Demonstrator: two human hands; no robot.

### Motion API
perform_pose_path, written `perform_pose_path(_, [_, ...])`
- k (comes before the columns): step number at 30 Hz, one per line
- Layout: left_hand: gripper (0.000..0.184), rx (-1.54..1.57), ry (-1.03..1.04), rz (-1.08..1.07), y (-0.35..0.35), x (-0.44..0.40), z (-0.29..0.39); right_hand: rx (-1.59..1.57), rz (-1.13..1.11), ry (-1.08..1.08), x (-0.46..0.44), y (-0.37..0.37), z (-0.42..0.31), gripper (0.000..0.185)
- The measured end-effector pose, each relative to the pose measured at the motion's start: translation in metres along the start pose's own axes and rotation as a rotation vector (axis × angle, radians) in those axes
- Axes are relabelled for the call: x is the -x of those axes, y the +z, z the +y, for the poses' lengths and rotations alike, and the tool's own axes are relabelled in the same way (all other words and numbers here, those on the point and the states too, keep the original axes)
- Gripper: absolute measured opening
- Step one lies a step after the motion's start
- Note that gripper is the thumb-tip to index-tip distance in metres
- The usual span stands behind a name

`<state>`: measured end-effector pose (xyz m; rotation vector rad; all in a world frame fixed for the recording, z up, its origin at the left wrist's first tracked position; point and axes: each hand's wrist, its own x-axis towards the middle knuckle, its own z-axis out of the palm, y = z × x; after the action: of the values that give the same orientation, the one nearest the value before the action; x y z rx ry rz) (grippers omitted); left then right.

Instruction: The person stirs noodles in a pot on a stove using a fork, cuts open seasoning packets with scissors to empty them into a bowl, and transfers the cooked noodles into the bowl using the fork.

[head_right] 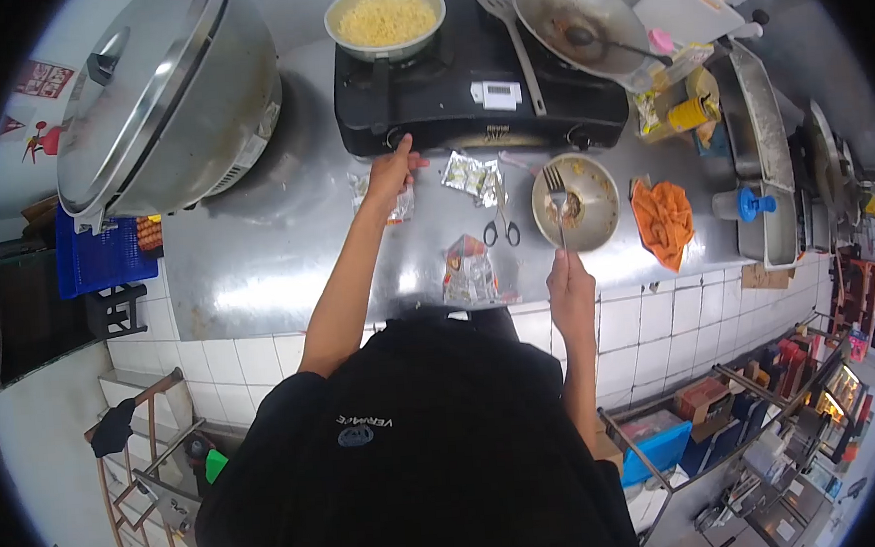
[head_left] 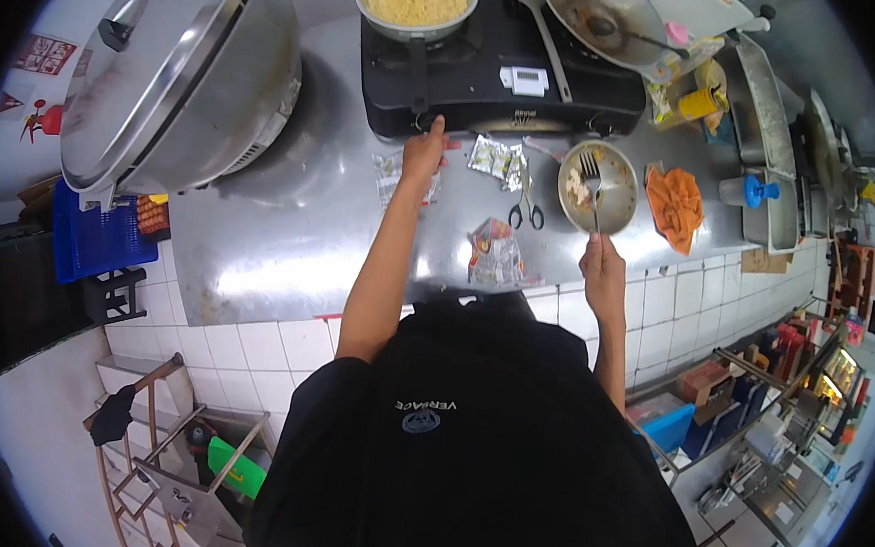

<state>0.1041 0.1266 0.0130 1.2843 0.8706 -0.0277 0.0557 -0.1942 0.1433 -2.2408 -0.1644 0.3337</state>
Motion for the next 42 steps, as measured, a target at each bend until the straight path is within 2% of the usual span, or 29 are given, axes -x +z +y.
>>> perform_pose_path(4, [0.050,0.019,0.062,0.034,-0.003,-0.008,-0.015,0.007,0.004,-0.001,-0.010,0.008,0.000,0.036])
perform_pose_path(8, [0.043,-0.127,0.074,0.111,-0.003,-0.006,-0.009,0.015,-0.053,-0.034,-0.038,0.016,-0.010,0.033])
perform_pose_path(10, [0.045,-0.263,0.055,0.166,-0.004,-0.006,-0.006,0.149,-0.068,-0.170,-0.065,0.014,-0.036,0.028])
perform_pose_path(11, [0.045,-0.248,0.053,0.166,-0.004,-0.006,-0.006,0.182,-0.091,-0.182,-0.081,0.010,-0.056,0.022])
perform_pose_path(13, [0.047,-0.277,0.076,0.173,-0.004,-0.008,-0.007,0.190,-0.056,-0.349,-0.122,0.010,-0.097,0.019])
perform_pose_path(15, [0.047,-0.298,0.076,0.178,-0.004,-0.017,-0.014,0.328,-0.107,-0.445,-0.168,0.016,-0.146,0.020])
perform_pose_path(17, [0.048,-0.322,0.074,0.184,-0.006,-0.018,-0.017,0.466,-0.032,-0.751,-0.217,0.035,-0.181,0.023])
perform_pose_path(19, [0.048,-0.355,0.082,0.156,-0.008,-0.014,-0.012,0.675,-0.117,-0.833,-0.270,0.057,-0.203,0.027])
perform_pose_path(20, [0.048,-0.333,0.084,0.170,-0.008,-0.015,-0.012,0.683,-0.125,-0.856,-0.290,0.071,-0.211,0.027])
perform_pose_path(22, [0.047,-0.354,0.080,0.158,-0.009,-0.016,-0.015,0.895,-0.272,-0.792,-0.318,0.103,-0.226,0.025])
perform_pose_path(23, [0.047,-0.331,0.098,0.141,-0.009,-0.015,-0.017,0.902,-0.288,-0.812,-0.330,0.116,-0.236,0.025])
perform_pose_path(25, [0.047,-0.294,0.101,0.167,-0.008,-0.010,-0.018,1.039,-0.136,-0.682,-0.342,0.136,-0.250,0.023])
perform_pose_path(30, [0.046,-0.251,0.163,0.220,-0.017,-0.013,-0.008,0.965,-0.225,-0.949,-0.352,0.159,-0.255,0.024])
perform_pose_path(32, [0.045,-0.307,0.126,0.161,-0.011,-0.014,-0.018,1.080,-0.207,-0.651,-0.357,0.148,-0.257,0.023])
perform_pose_path(34, [0.046,-0.263,0.138,0.173,-0.005,-0.012,-0.021,1.063,-0.144,-0.682,-0.350,0.150,-0.255,0.024])
perform_pose_path(38, [0.044,-0.316,0.093,0.152,-0.012,-0.015,-0.015,0.966,-0.294,-0.896,-0.345,0.142,-0.255,0.031])
perform_pose_path(40, [0.043,-0.267,0.095,0.152,-0.007,-0.014,-0.017,1.033,-0.191,-0.727,-0.358,0.140,-0.251,0.032])
perform_pose_path(42, [0.043,-0.304,0.099,0.135,-0.008,-0.012,-0.015,0.996,-0.123,-0.733,-0.353,0.145,-0.245,0.033])
